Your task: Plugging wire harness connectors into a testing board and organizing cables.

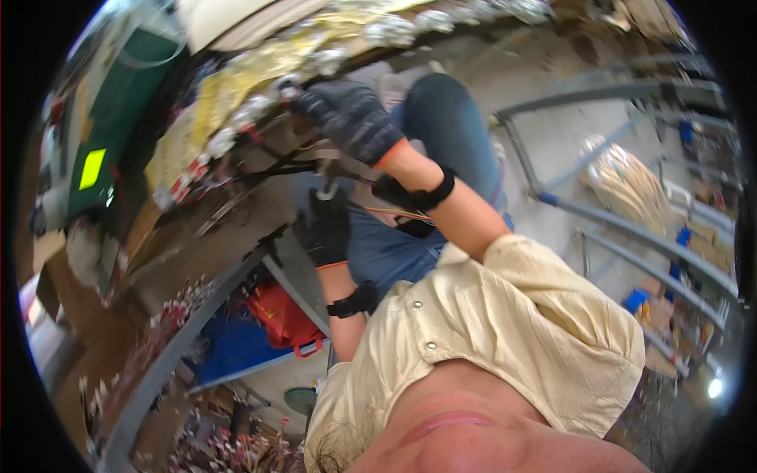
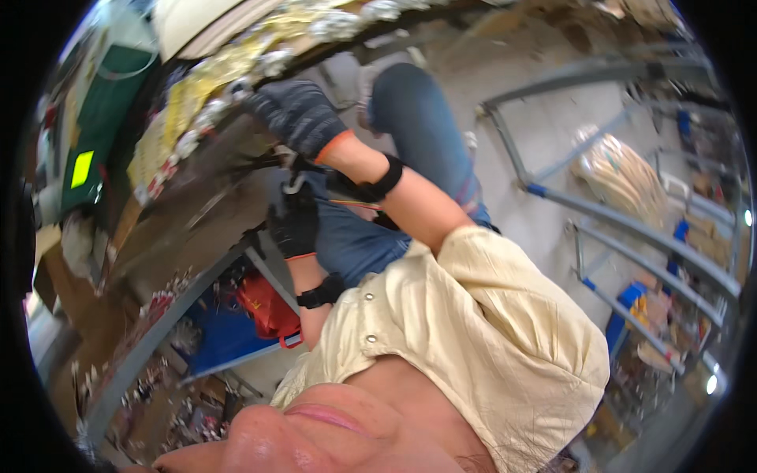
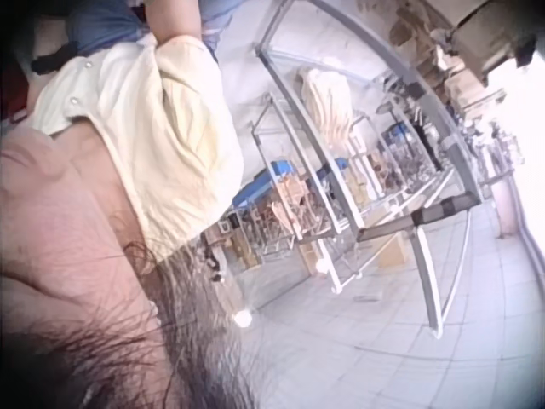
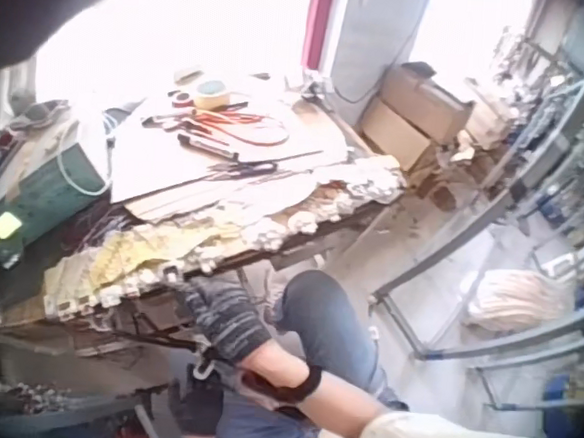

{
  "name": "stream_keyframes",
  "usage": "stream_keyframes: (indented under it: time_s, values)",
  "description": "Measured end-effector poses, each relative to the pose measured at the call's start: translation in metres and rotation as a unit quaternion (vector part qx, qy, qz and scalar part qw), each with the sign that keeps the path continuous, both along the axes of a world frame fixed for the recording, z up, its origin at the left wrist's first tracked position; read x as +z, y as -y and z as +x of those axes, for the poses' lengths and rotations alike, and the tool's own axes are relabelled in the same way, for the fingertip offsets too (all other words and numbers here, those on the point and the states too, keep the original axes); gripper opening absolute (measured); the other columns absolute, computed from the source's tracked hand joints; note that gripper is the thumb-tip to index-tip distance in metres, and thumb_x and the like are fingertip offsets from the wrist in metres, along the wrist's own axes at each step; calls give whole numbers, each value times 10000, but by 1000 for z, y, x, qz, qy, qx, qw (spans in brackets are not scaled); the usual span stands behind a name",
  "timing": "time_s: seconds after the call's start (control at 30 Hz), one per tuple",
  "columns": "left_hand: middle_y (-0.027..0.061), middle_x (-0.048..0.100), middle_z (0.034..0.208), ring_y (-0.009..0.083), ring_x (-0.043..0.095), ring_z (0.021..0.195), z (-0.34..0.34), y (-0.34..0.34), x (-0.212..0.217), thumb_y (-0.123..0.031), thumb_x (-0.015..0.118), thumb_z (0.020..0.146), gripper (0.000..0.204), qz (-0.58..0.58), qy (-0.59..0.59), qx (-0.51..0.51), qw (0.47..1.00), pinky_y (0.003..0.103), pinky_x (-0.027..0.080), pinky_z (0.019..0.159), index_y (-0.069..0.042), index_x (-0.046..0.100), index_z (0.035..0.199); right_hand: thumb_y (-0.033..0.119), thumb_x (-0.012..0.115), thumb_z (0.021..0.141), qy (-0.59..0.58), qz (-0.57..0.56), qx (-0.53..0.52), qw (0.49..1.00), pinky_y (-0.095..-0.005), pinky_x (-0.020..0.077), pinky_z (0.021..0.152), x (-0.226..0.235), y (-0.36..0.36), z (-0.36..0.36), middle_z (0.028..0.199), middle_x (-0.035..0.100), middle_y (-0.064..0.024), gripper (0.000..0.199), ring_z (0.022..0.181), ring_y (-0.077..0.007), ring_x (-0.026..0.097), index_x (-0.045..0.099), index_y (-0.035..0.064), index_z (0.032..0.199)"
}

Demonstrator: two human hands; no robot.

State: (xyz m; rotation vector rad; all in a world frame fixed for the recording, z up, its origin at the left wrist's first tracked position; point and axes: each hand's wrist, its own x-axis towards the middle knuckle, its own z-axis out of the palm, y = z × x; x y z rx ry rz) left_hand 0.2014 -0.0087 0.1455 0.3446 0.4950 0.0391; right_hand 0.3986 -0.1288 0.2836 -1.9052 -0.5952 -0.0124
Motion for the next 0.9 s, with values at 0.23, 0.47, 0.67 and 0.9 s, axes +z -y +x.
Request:
stream_keyframes:
  time_s: [0.23,0.47,0.67,0.9]
  values:
    - [150,509,1301,254,475,1176,-30,-5,-8,-348,523,839,590,-229,-31,67,971,371,348,993,-1,456,1311,267,444,911,26,-699,69,712,-371,503,562,16,245,-8,735,623,-121,371,645,-271,633,488,296,1278]
    - [92,573,1037,195,527,956,-19,28,28,-295,528,854,522,-185,-32,56,981,335,421,840,-9,467,1287,405,622,876,-237,-221,-54,945,-277,502,685,-81,285,-70,801,660,-96,439,650,-144,604,632,6,1061]
    - [19,517,841,138,465,736,-15,40,36,-232,535,888,346,-168,-29,15,985,273,389,669,-42,525,1178,249,528,950,-339,196,32,920,-244,493,659,15,160,-36,791,648,-67,288,677,-122,605,620,6,1075]
    - [29,485,697,147,459,625,-22,49,45,-280,507,904,249,-164,6,-85,983,282,385,603,-44,547,834,54,545,889,-19,68,104,992,-283,466,596,38,70,-21,765,638,-55,161,649,-172,602,625,5,1020]
